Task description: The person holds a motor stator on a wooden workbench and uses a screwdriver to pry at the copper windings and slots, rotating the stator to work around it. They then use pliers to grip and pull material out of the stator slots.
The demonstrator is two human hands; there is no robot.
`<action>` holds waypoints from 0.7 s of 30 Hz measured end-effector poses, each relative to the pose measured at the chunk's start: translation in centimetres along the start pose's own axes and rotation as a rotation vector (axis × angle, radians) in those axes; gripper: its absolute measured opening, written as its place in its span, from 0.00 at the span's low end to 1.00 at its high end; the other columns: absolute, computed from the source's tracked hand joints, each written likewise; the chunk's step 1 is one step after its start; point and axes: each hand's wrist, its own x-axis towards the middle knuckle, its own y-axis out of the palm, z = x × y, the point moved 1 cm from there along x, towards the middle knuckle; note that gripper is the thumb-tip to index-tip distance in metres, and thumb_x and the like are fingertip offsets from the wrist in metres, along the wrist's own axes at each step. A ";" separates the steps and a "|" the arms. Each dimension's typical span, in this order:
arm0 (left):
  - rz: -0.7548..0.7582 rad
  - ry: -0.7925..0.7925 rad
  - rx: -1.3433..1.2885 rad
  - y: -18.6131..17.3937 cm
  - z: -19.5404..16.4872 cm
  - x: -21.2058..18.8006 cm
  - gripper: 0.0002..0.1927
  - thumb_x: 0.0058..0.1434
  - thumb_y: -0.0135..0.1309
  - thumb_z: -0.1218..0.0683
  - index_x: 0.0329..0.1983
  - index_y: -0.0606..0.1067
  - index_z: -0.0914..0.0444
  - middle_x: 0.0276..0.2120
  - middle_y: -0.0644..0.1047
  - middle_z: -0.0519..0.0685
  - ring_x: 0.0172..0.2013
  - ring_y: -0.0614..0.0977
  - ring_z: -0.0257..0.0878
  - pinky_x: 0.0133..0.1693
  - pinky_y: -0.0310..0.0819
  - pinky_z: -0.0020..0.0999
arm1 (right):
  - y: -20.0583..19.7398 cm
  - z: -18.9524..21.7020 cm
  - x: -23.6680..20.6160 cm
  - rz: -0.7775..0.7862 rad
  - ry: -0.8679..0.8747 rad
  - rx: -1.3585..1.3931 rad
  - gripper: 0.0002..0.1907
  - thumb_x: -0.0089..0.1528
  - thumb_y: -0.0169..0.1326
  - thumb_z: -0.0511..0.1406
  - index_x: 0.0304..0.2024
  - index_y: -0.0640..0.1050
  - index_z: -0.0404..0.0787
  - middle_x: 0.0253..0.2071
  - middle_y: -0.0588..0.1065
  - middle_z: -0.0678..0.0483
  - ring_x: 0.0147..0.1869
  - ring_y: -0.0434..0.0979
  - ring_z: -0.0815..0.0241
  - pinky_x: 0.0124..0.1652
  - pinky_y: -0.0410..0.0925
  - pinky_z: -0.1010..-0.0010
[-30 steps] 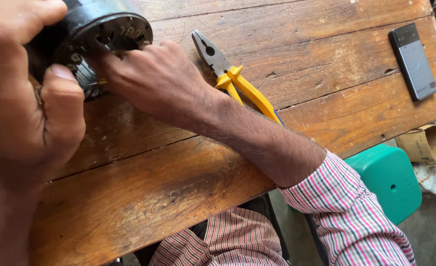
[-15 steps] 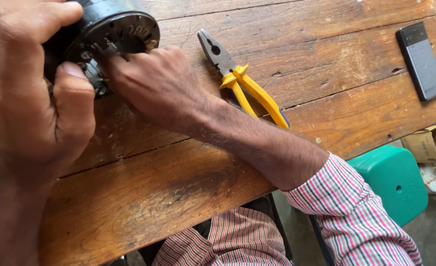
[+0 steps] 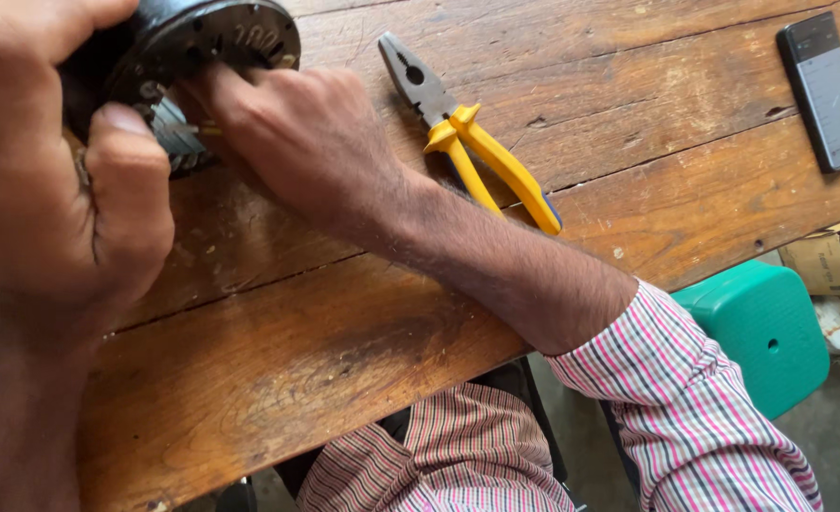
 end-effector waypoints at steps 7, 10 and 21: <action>-0.004 -0.002 -0.005 0.4 -0.1 0.1 0.23 0.71 0.39 0.67 0.69 0.66 0.67 0.59 0.71 0.54 0.57 0.75 0.44 0.63 0.70 0.34 | -1.4 0.3 -0.1 0.025 0.045 0.190 0.16 0.69 0.58 0.44 0.52 0.75 0.42 0.28 0.79 0.51 0.30 0.82 0.51 0.30 0.72 0.56; -0.001 -0.004 -0.018 0.5 -0.1 0.0 0.23 0.71 0.38 0.67 0.69 0.65 0.67 0.59 0.70 0.54 0.57 0.75 0.43 0.64 0.71 0.33 | -1.2 0.0 -0.3 0.048 0.038 0.177 0.16 0.66 0.59 0.42 0.52 0.75 0.43 0.30 0.80 0.52 0.32 0.82 0.50 0.32 0.73 0.55; 0.002 0.003 -0.023 0.8 -0.1 0.0 0.24 0.72 0.38 0.68 0.70 0.65 0.68 0.59 0.70 0.54 0.57 0.75 0.43 0.65 0.71 0.32 | 0.1 0.2 -0.2 0.234 0.058 0.101 0.17 0.69 0.51 0.38 0.56 0.68 0.34 0.21 0.77 0.56 0.24 0.80 0.53 0.21 0.69 0.58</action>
